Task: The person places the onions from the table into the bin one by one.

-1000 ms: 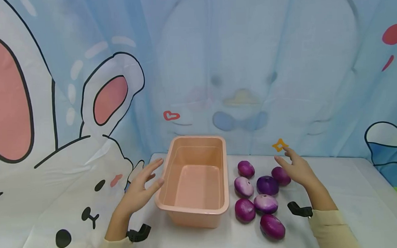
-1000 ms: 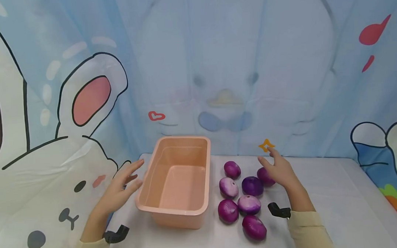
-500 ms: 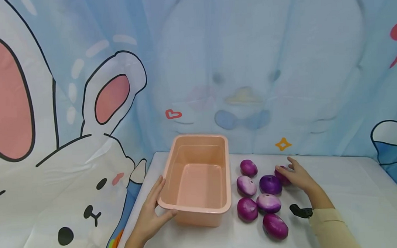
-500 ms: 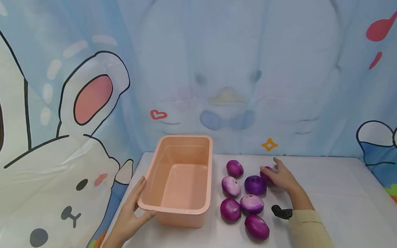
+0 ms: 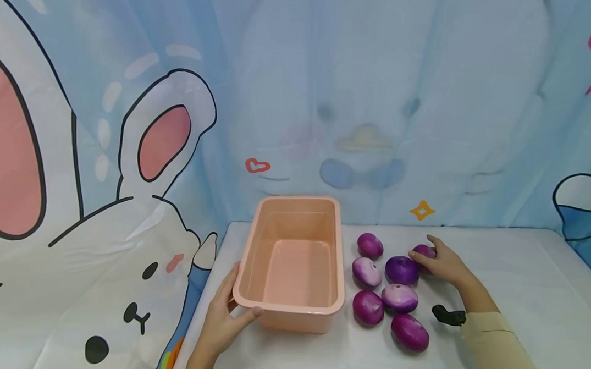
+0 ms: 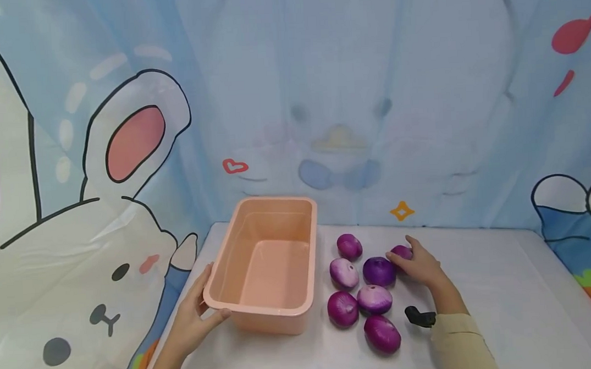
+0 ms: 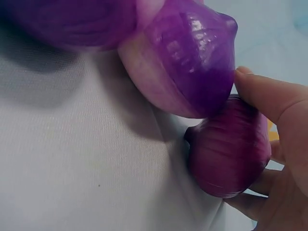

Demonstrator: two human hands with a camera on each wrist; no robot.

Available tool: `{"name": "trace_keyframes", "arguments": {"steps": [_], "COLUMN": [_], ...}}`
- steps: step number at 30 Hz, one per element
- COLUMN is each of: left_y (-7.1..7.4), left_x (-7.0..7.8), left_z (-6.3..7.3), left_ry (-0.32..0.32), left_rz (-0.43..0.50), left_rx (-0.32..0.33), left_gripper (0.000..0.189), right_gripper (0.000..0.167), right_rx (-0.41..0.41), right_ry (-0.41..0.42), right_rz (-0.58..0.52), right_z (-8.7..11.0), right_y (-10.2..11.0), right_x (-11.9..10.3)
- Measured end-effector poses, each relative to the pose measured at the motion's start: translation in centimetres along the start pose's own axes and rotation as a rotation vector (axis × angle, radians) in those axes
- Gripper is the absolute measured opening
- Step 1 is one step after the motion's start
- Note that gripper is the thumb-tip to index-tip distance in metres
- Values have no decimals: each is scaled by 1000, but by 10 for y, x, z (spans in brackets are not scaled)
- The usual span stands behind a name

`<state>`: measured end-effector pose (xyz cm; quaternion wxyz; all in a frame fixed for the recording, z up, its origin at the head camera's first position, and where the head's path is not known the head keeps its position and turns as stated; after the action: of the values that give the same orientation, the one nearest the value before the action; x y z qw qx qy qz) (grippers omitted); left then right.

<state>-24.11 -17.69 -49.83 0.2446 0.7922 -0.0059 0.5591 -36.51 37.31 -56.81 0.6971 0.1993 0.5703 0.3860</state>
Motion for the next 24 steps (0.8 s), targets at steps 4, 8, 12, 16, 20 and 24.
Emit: {"name": "trace_keyframes", "arguments": {"steps": [4, 8, 12, 16, 20, 24], "left_y": [2, 3, 5, 6, 6, 5], "left_x": [-2, -2, 0, 1, 0, -1], "left_z": [1, 2, 0, -1, 0, 1], "left_ry": [5, 2, -8, -11, 0, 2], "left_rz": [13, 2, -7, -2, 9, 20], "left_rx": [4, 4, 7, 10, 8, 6], "left_gripper": [105, 103, 101, 101, 101, 101], "right_gripper": [111, 110, 106, 100, 94, 85], "right_rx": [33, 96, 171, 228, 238, 145], "right_ry": [-10, -20, 30, 85, 145, 270], "right_rz": [-20, -61, -122, -198, -287, -516], "right_z": [4, 8, 12, 16, 20, 19], "right_y": [4, 12, 23, 28, 24, 16], "right_x": [4, 6, -8, -32, -68, -113]}}
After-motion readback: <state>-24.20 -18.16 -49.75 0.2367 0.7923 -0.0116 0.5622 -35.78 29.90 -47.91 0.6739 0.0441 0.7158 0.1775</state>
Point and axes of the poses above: each hand's wrist, its own z-axis away from the middle knuckle, its own y-axis out of the back of the hand, x = y × z, the point moved 6 cm from there along -z, towards the middle knuckle, and after that the axes turned 15 degrees about -x, right-handed, at the moved point
